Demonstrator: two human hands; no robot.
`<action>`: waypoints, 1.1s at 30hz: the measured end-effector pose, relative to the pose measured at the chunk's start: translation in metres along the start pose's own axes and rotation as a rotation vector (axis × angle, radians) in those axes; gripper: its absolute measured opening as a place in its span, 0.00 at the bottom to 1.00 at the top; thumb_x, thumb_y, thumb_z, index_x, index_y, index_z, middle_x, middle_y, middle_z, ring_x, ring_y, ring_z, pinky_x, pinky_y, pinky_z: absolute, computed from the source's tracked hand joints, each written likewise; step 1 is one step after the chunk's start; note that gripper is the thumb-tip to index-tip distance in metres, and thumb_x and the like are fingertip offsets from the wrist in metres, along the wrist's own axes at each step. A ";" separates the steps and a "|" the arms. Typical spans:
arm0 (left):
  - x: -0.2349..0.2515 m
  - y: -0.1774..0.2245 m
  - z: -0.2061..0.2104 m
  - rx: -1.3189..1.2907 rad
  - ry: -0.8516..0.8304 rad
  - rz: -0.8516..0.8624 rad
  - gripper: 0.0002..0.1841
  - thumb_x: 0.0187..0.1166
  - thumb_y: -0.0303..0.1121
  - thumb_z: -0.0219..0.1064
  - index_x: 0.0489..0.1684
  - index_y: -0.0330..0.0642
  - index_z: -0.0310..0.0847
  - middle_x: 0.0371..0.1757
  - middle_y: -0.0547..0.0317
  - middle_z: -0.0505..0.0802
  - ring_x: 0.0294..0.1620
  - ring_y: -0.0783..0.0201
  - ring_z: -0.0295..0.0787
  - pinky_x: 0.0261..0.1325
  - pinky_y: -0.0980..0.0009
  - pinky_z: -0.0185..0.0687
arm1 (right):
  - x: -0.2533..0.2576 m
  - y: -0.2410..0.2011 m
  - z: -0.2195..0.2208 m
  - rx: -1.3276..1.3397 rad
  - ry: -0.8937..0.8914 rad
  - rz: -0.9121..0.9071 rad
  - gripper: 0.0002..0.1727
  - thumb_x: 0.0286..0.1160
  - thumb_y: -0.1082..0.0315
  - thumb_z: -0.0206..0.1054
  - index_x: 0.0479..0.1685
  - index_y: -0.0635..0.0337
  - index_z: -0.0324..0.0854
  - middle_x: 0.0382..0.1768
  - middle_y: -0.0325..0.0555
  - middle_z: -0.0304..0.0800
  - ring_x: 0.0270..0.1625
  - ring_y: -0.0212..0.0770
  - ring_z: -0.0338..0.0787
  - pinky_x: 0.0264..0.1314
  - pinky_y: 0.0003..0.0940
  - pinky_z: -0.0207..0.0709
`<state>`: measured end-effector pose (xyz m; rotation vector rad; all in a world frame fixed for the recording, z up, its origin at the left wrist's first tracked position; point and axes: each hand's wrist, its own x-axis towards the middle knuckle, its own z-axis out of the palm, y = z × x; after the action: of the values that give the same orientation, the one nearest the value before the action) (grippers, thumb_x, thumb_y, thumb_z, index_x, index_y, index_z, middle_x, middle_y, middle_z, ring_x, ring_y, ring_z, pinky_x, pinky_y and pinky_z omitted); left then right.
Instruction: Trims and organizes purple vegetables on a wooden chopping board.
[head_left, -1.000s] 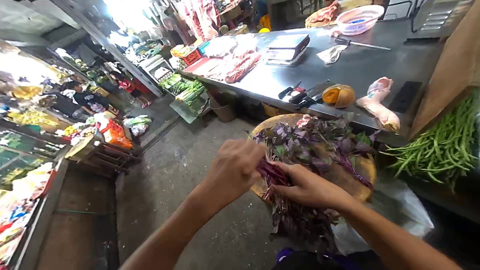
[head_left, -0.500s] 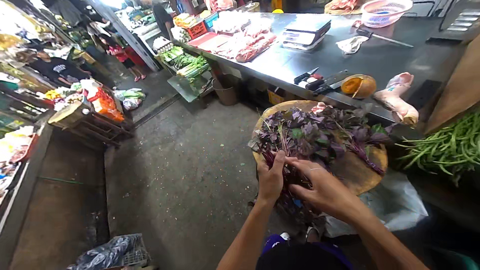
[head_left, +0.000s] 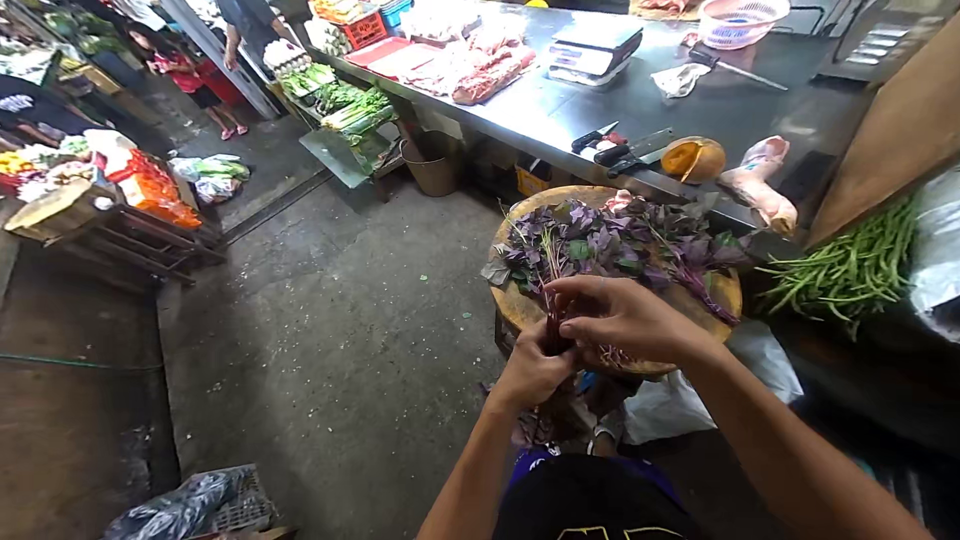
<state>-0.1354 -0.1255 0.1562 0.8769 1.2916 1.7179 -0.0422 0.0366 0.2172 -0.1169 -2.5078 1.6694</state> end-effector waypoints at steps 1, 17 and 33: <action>-0.001 -0.001 -0.003 -0.029 -0.042 -0.004 0.13 0.67 0.23 0.77 0.47 0.40 0.83 0.34 0.73 0.93 0.33 0.78 0.89 0.41 0.77 0.88 | -0.001 0.002 0.001 0.048 -0.012 -0.007 0.26 0.75 0.64 0.73 0.73 0.59 0.80 0.54 0.37 0.92 0.51 0.23 0.90 0.58 0.20 0.84; 0.004 -0.024 0.018 0.054 0.251 0.089 0.26 0.97 0.41 0.34 0.40 0.39 0.79 0.24 0.66 0.84 0.21 0.74 0.80 0.27 0.76 0.82 | -0.007 0.021 0.035 0.179 0.336 0.065 0.27 0.72 0.61 0.76 0.71 0.60 0.82 0.50 0.38 0.93 0.44 0.28 0.92 0.49 0.23 0.88; 0.001 -0.031 -0.014 0.465 0.303 0.289 0.15 0.92 0.27 0.48 0.55 0.28 0.80 0.45 0.52 0.91 0.47 0.71 0.89 0.55 0.73 0.86 | 0.004 0.019 0.050 0.156 0.558 0.056 0.12 0.74 0.72 0.71 0.55 0.59 0.90 0.40 0.38 0.95 0.32 0.29 0.93 0.35 0.25 0.90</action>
<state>-0.1421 -0.1253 0.1225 1.1418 1.8936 1.8541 -0.0532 -0.0012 0.1810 -0.5569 -1.9715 1.5693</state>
